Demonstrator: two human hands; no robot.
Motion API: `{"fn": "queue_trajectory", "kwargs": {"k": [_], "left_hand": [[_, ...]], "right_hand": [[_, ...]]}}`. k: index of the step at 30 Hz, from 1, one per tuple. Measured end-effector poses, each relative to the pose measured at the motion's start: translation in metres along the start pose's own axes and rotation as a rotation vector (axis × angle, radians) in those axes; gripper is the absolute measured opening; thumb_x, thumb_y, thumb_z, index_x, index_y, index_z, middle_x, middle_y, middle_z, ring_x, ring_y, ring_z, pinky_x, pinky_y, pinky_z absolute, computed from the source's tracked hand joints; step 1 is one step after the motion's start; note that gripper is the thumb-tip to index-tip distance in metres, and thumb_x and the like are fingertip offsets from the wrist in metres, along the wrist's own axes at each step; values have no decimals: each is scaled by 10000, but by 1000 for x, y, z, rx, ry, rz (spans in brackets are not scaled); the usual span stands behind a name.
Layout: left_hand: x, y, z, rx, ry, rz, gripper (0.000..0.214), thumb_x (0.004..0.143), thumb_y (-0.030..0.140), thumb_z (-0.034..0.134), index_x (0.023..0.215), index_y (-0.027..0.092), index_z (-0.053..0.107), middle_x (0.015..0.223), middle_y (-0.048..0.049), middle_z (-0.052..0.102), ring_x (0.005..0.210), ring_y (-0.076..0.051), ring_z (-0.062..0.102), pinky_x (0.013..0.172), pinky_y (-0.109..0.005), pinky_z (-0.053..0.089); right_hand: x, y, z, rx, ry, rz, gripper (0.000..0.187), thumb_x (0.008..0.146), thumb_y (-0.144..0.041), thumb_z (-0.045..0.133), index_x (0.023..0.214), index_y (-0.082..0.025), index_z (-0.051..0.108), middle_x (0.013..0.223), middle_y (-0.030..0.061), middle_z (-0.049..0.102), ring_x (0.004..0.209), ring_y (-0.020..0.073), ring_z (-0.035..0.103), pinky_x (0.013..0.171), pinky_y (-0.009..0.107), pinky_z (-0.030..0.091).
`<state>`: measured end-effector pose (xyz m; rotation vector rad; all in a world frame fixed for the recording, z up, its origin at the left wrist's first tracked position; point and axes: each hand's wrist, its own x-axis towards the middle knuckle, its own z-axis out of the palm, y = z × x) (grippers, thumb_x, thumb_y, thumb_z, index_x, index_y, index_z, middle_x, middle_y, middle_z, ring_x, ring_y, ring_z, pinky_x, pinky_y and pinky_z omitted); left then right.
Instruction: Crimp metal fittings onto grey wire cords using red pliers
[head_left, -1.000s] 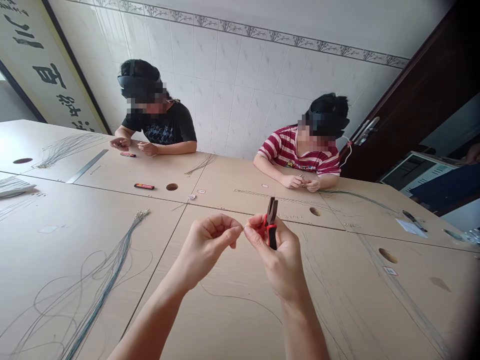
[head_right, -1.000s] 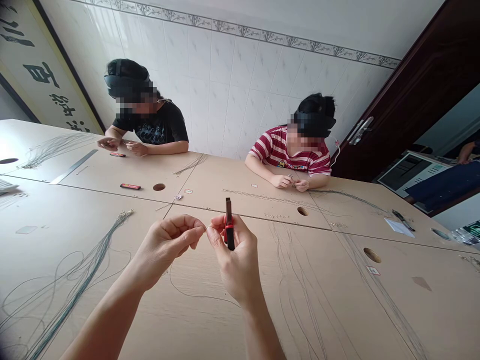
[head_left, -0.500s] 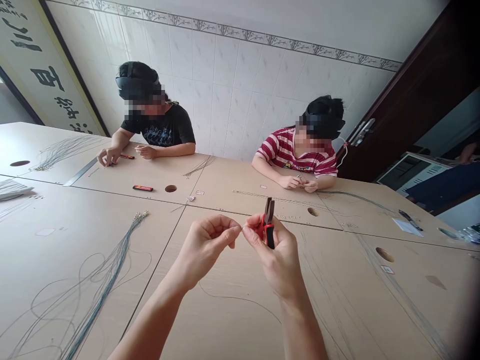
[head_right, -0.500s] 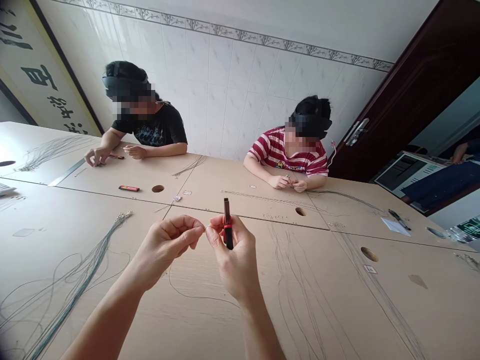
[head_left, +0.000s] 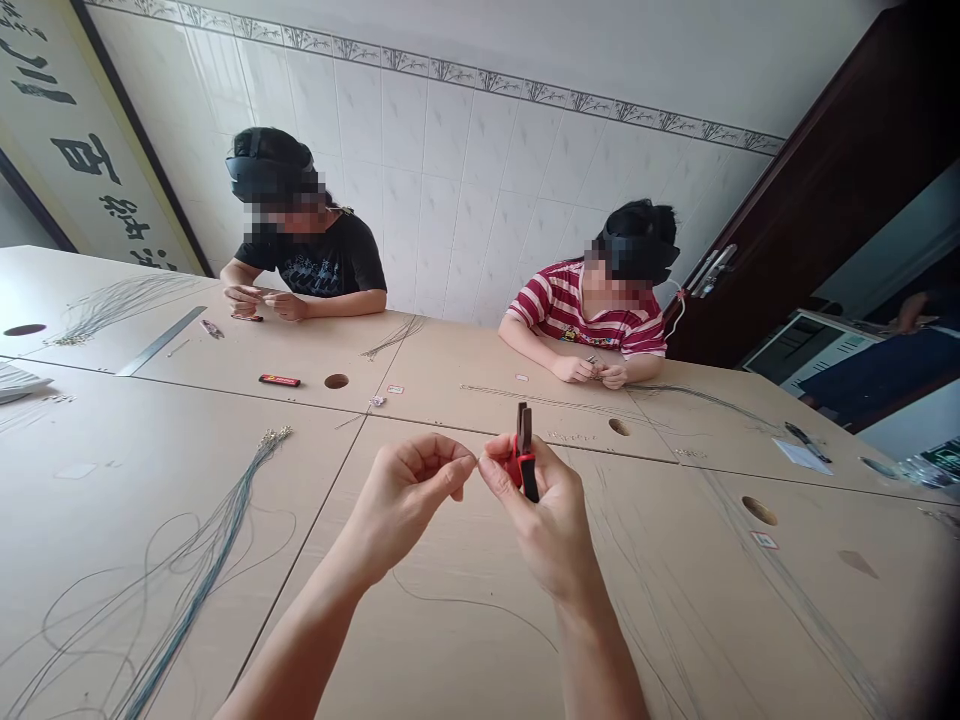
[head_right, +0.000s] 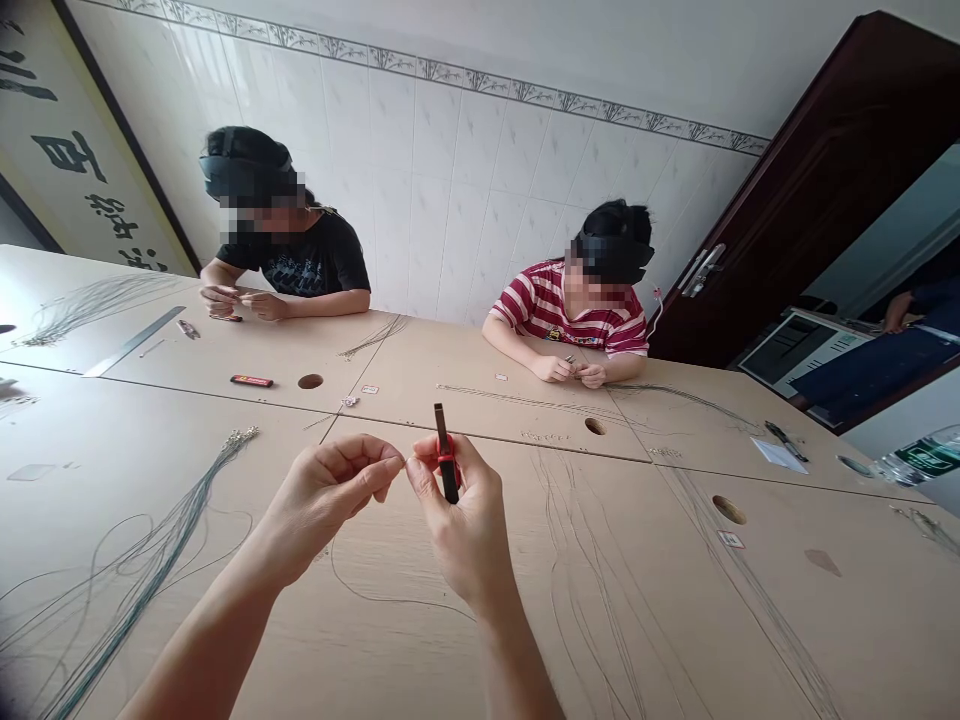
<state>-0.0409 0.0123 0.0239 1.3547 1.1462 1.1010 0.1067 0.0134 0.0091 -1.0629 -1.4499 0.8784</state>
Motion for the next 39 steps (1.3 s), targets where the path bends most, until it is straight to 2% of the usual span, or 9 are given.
{"fn": "queue_trajectory", "kwargs": {"k": [13, 18, 22, 39], "left_hand": [[2, -2, -1, -12, 27, -7, 232, 847, 370, 601, 752, 158, 613, 604, 44, 489, 502, -52, 278, 460, -200, 220], [3, -2, -1, -27, 32, -11, 229, 851, 370, 598, 757, 162, 616, 616, 43, 490, 499, -50, 259, 461, -203, 206], [4, -3, 0, -39, 27, -14, 239, 852, 381, 596, 757, 162, 609, 618, 43, 484, 502, -52, 255, 465, -205, 204], [3, -2, -1, 2, -15, -20, 266, 855, 426, 571, 778, 172, 599, 637, 39, 481, 520, -73, 268, 490, -222, 213]], "right_hand": [[4, 5, 0, 15, 29, 43, 136, 862, -359, 600, 875, -224, 596, 790, -22, 578, 728, 107, 510, 672, 219, 408], [7, 5, -2, 45, -98, 71, 224, 899, -392, 535, 774, -208, 558, 710, -29, 480, 672, 103, 412, 606, 224, 338], [5, 4, 0, 62, -178, 90, 230, 904, -404, 528, 787, -206, 537, 706, -32, 452, 672, 101, 388, 600, 228, 316], [6, 6, -3, 39, -124, 67, 241, 907, -405, 503, 777, -201, 514, 709, -17, 442, 661, 114, 395, 581, 241, 321]]}}
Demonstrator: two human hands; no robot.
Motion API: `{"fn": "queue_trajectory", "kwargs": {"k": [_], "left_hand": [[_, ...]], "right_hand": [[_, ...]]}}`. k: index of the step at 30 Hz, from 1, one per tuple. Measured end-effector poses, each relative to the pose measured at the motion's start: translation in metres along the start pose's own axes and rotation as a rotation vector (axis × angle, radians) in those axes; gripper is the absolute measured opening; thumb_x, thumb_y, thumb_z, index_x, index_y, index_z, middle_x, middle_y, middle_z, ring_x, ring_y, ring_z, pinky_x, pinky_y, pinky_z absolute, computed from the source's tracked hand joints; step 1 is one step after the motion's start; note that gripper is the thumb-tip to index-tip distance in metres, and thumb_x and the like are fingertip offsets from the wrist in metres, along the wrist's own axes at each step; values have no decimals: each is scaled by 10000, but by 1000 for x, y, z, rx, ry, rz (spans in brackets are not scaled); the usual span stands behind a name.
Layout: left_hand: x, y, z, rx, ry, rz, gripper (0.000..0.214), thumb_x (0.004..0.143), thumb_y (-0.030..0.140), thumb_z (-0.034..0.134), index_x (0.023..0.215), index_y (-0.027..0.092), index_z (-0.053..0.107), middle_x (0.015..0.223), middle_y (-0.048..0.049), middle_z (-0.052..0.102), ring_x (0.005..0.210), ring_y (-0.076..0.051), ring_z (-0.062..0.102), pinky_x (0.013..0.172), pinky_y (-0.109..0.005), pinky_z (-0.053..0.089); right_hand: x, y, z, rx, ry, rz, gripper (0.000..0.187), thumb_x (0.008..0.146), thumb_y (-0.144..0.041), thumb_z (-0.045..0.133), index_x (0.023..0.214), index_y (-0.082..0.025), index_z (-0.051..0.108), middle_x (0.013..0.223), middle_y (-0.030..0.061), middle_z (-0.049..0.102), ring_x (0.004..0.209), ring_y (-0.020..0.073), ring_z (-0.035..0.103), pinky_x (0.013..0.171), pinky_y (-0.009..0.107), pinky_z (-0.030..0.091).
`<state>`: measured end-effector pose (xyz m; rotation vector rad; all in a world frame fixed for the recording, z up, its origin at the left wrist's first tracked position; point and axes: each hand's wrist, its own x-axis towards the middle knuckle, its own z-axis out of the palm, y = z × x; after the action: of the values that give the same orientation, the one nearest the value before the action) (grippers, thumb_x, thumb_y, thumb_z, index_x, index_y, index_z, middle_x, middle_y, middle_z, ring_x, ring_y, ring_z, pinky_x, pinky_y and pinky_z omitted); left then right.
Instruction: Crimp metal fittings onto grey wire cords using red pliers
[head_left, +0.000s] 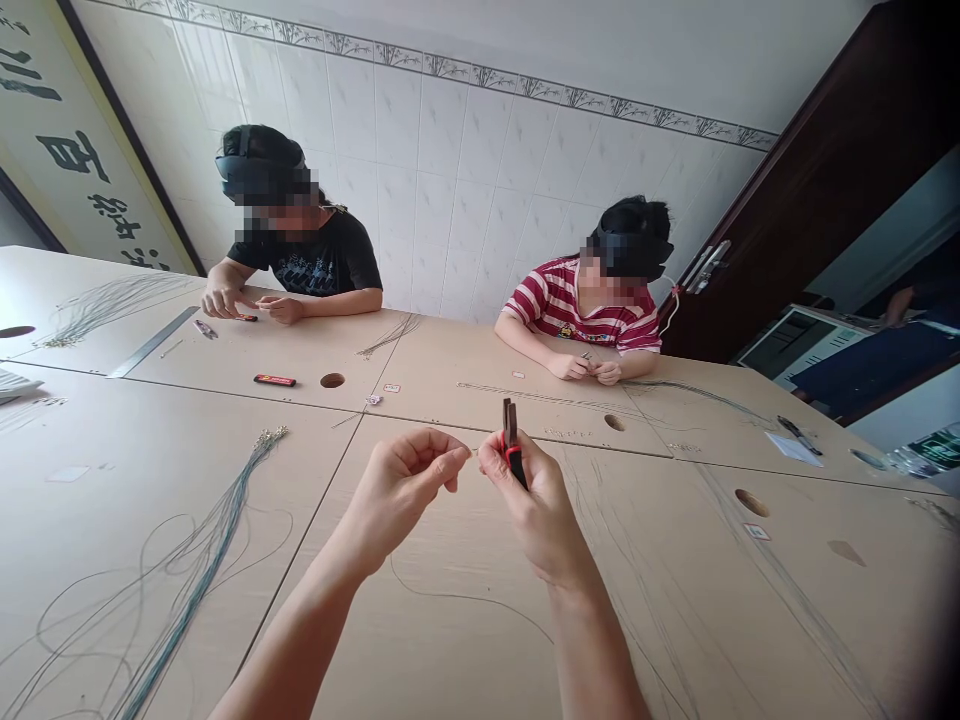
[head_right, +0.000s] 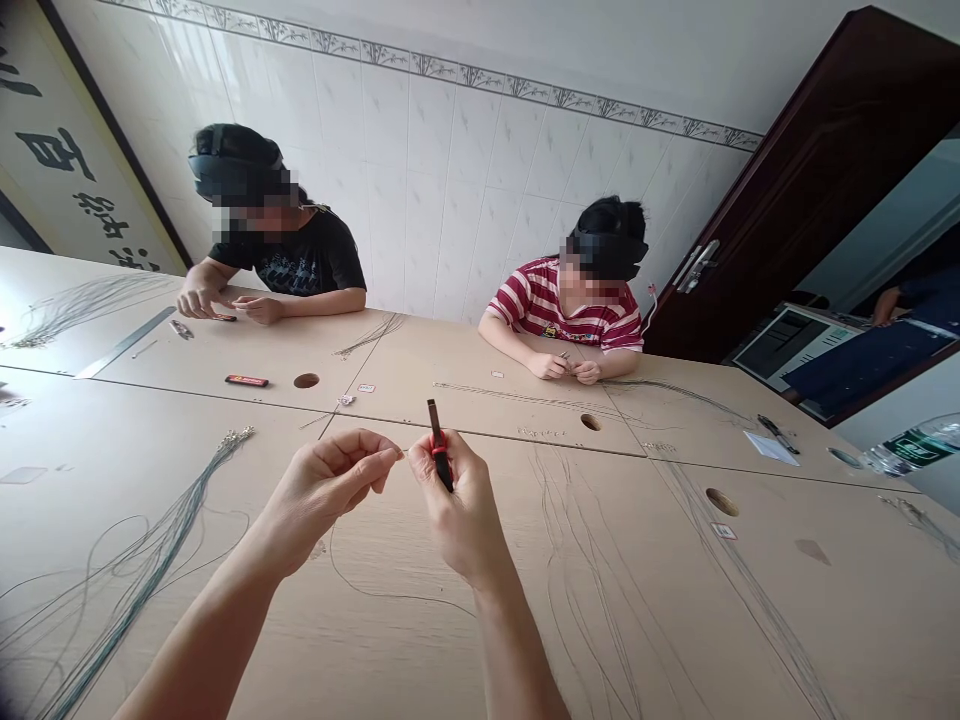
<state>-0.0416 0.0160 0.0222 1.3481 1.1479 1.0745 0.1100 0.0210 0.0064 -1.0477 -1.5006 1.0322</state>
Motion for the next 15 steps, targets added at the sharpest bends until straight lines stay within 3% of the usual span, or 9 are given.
{"fn": "queue_trajectory", "kwargs": {"k": [10, 15], "left_hand": [[-13, -11, -9, 155, -65, -106, 317, 851, 481, 543, 745, 184, 583, 655, 34, 466, 546, -94, 272, 494, -231, 207], [-31, -7, -29, 304, -96, -173, 354, 842, 534, 523, 780, 195, 607, 650, 21, 476, 565, -110, 311, 500, -232, 232]], "right_hand": [[8, 10, -18, 271, 151, -4, 217, 880, -388, 561, 776, -207, 505, 725, -17, 480, 728, 130, 461, 671, 264, 350], [15, 15, -34, 400, 291, -10, 237, 819, -404, 633, 789, -200, 517, 708, -21, 483, 693, 127, 466, 666, 276, 356]]}}
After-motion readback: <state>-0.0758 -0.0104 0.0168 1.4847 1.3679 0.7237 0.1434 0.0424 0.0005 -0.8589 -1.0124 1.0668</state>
